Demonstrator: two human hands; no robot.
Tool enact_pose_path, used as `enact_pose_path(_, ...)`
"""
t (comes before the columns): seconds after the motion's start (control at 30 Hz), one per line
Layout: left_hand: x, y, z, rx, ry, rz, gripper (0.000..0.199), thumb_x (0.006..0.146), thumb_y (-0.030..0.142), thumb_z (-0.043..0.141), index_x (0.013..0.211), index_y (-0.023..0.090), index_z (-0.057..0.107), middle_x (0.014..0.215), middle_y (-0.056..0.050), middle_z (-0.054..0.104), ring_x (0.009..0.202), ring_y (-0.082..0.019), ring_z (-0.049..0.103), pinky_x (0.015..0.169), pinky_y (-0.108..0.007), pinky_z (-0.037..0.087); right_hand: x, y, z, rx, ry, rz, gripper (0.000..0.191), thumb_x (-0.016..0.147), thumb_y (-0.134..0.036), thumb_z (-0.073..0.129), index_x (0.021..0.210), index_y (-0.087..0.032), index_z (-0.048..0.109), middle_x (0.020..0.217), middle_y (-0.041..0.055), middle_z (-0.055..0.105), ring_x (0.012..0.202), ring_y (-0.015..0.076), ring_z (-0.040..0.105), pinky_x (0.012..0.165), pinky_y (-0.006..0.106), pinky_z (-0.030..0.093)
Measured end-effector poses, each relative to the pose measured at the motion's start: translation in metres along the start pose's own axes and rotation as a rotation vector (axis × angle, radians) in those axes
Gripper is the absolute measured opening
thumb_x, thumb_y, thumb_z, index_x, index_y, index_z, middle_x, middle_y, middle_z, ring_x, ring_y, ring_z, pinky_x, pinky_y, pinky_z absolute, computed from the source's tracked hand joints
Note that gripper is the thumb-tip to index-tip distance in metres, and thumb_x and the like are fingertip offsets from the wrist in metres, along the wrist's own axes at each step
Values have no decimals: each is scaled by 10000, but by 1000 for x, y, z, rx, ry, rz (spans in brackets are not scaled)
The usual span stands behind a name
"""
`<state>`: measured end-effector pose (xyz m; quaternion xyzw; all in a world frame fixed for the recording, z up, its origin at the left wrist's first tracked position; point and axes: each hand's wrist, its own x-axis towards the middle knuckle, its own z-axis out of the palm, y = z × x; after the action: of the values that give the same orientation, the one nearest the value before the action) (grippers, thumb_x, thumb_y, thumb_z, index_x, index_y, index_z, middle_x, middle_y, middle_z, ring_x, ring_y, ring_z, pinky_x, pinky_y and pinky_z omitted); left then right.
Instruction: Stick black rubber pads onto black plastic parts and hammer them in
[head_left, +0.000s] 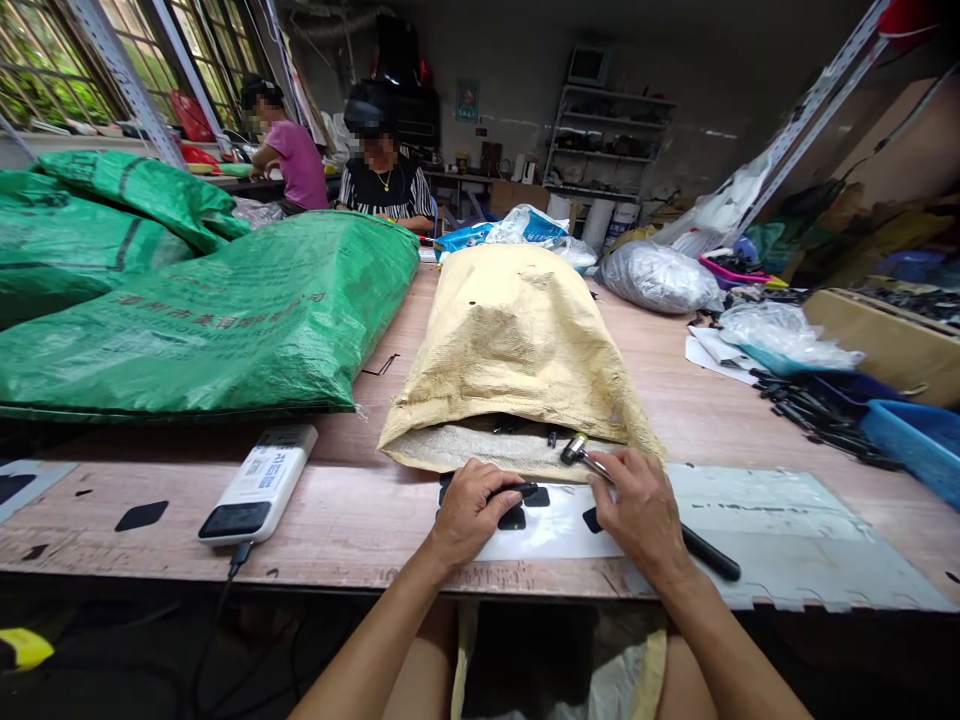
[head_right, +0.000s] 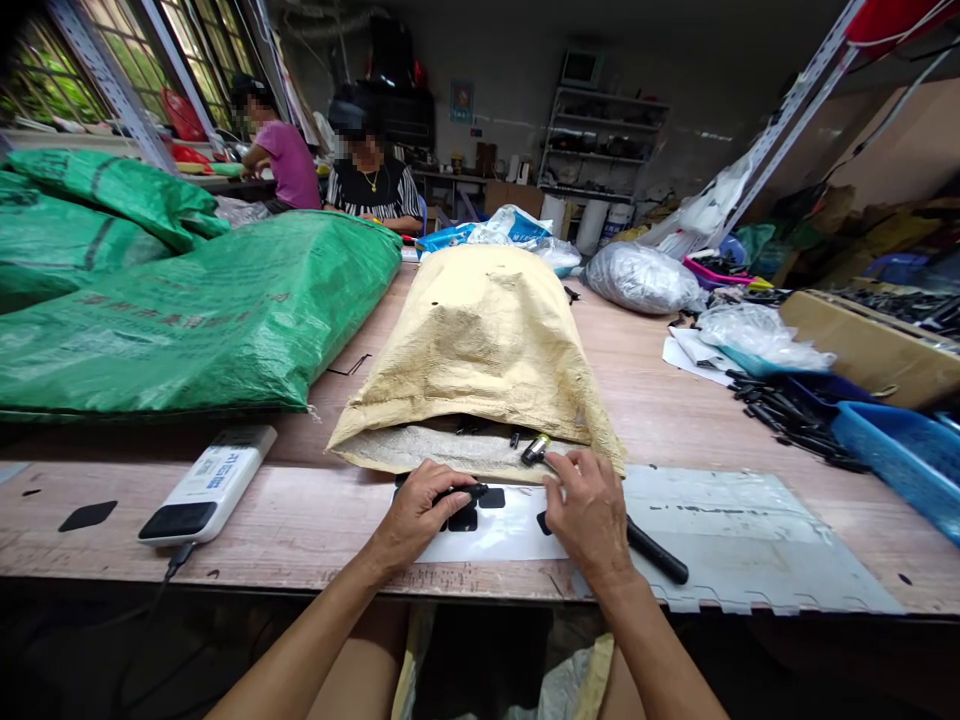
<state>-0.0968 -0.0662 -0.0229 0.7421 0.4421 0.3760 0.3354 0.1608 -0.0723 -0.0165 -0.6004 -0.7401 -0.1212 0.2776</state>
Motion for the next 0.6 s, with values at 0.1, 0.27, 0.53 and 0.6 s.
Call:
enact_pose_path(0.1,0,1,0,31,-22,3,194,938,299,587,1044,265,746,979,-11,748,964,-209,577,916,-368,412,7,-33,-15,220,-203,-143,228,909,-323,604,1112,-226,644,988,71,645,947,230,549,868,367,411)
enact_pose_path(0.27,-2,1,0,85,-71,24,218,953,301,564,1075,277,742,1000,-10,759,973,-216,583,922,-386,394,14,-59,-13,221,-371,-275,165,945,-375,583,902,-218,604,857,34,642,842,203,517,775,337,366)
enact_pose_path(0.53,-3,0,7,168,-35,24,183,842,266,727,1023,265,754,936,-8,751,949,-227,568,877,-382,392,15,-50,-8,146,-452,-270,192,980,-357,526,855,-213,554,838,23,630,810,191,519,732,323,330)
enact_pose_path(0.6,-3,-2,7,154,-45,37,154,865,256,704,1010,258,758,900,-13,742,929,-224,560,869,-380,392,16,-53,-9,156,-490,-251,199,984,-354,512,846,-214,542,831,18,621,779,179,520,703,313,323)
